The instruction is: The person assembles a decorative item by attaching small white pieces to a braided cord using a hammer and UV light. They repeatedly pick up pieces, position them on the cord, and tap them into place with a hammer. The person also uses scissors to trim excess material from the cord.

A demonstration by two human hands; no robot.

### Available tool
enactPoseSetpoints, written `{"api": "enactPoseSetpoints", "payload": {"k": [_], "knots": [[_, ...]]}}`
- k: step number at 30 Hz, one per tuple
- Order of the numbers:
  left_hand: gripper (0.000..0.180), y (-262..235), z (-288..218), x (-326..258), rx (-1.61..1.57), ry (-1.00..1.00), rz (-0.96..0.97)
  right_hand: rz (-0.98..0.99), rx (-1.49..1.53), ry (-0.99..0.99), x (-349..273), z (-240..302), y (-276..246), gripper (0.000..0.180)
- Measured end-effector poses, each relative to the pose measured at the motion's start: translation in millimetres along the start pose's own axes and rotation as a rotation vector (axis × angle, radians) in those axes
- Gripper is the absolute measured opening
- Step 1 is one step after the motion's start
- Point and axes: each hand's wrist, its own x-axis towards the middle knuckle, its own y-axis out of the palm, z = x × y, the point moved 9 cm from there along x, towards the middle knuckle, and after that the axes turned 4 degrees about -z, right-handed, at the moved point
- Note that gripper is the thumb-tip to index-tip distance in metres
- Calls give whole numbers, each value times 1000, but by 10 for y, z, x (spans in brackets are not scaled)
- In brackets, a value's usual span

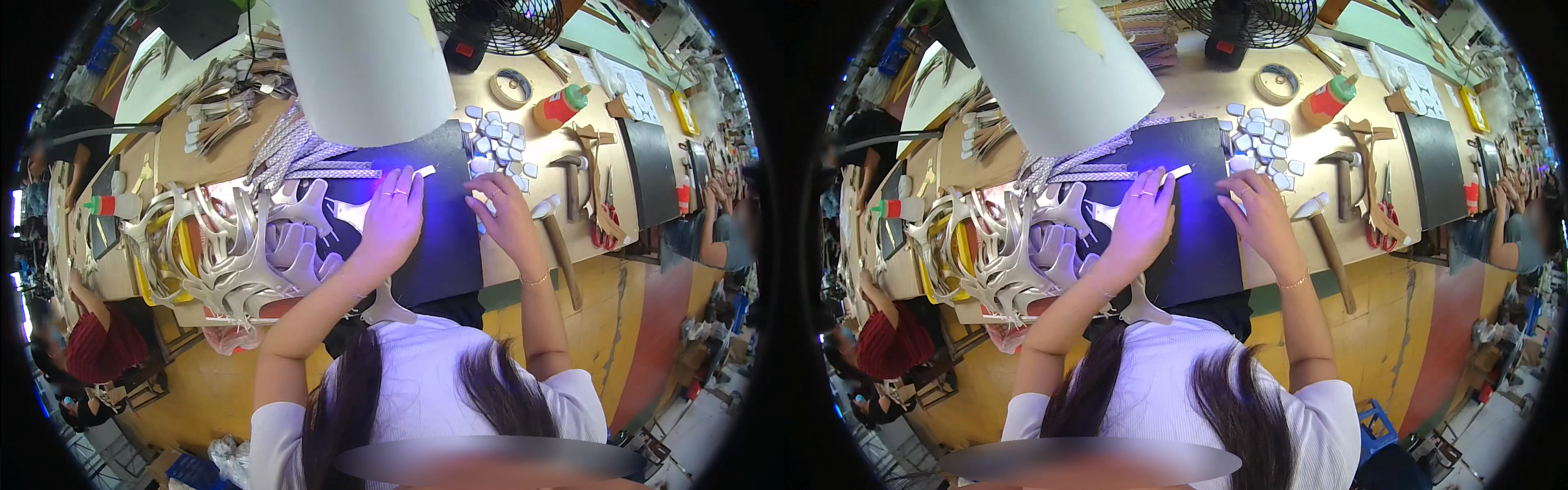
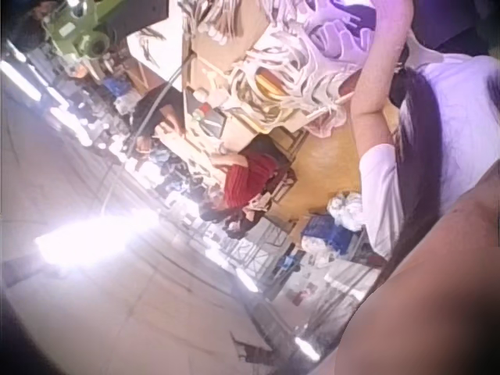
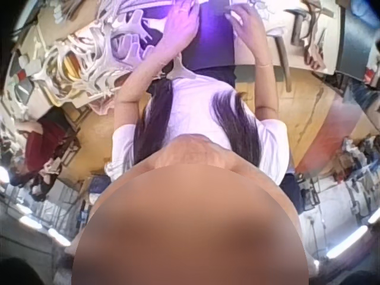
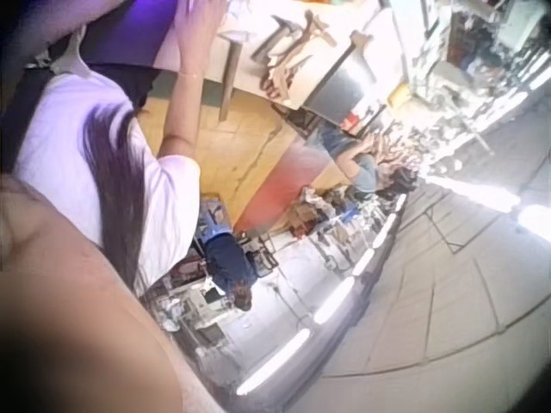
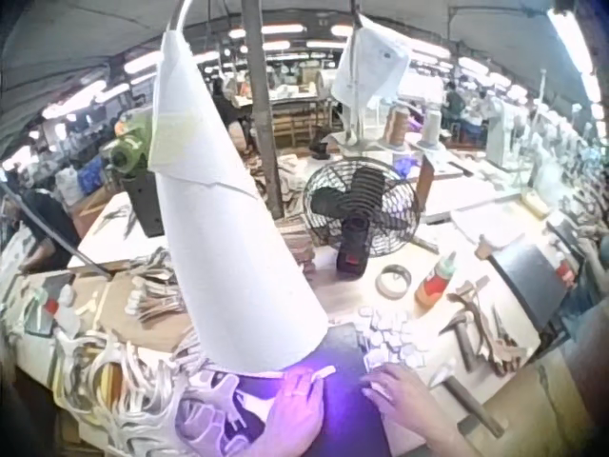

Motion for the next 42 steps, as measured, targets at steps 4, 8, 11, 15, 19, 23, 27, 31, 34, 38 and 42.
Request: {"api": "enactPoseSetpoints", "payload": {"k": [4,8,11,15,19,23,27,31,34,38,42], "knots": [[48,338,11,-190,190,-117,126,17,93,1,307,99,92,19],[48,342,5,-254,181,-130,68,70,169,-92,694,335,477,14],[50,319,-25,-258,167,-113,-4,181,184,-196,899,560,938,15],[49,301,-29,-298,139,-107,-48,175,152,-391,1257,908,1473,17],[49,255,3,-303,90,-132,-76,123,-19,-624,1537,1268,1820,23],[49,188,15,-286,66,-149,-104,285,-227,-668,1616,1391,2077,27],[52,161,28,-273,47,-161,-109,295,-279,-732,1654,1474,2004,21],[55,160,36,-275,36,-161,-101,303,-327,-720,1719,1416,1811,13],[56,168,46,-283,20,-173,-95,451,-301,-526,1791,1171,1760,9],[55,172,51,-281,14,-174,-105,649,-12,-342,1806,868,1736,13],[56,170,42,-274,36,-156,-116,760,507,-7,1796,672,1789,23]]}}
